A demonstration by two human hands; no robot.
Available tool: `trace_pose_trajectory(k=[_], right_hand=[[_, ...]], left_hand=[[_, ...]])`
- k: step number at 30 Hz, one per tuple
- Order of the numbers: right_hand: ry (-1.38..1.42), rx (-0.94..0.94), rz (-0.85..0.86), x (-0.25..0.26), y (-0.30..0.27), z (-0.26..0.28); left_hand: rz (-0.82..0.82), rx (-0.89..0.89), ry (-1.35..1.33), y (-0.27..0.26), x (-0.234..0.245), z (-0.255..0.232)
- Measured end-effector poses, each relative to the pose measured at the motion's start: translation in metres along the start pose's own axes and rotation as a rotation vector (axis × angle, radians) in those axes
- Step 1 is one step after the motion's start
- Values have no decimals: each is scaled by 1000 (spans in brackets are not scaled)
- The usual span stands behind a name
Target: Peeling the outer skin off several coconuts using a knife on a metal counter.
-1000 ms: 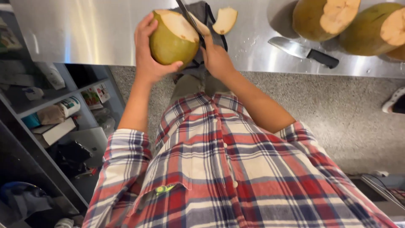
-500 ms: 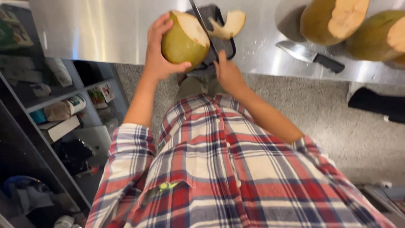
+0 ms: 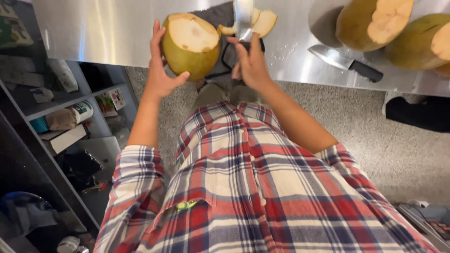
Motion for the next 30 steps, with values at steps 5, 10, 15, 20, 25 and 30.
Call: trace_pose_trajectory(k=[5,10,15,20,25,30], right_hand=[[147,-36,104,-25,19,-8],[279,-28,126,-3,-9,-10],[234,-83,109,18,-6,-40],[-229,-28,37,35,-31,13],[-761,82,-107,32,-62,40],[-876,179,-139,19,-62,51]], left_hand=[[-123,-124,304,5,-19,-17],[-85,-105,335,22,-38,-56],[-24,-90,414,38,-65,-49],[-69,-81,687,49,-83,-81],[-136,-99,758,41,-95,-80],[-167,-96,796,44,-99,-80]])
Point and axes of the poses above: each hand's wrist, its own y-axis towards the middle knuckle, its own x-axis out of the back of the hand, z = x × y, the point moved 8 cm from there along y, towards the middle knuckle, and after that the axes turned 11 degrees about -x, right-handed, at the moved point
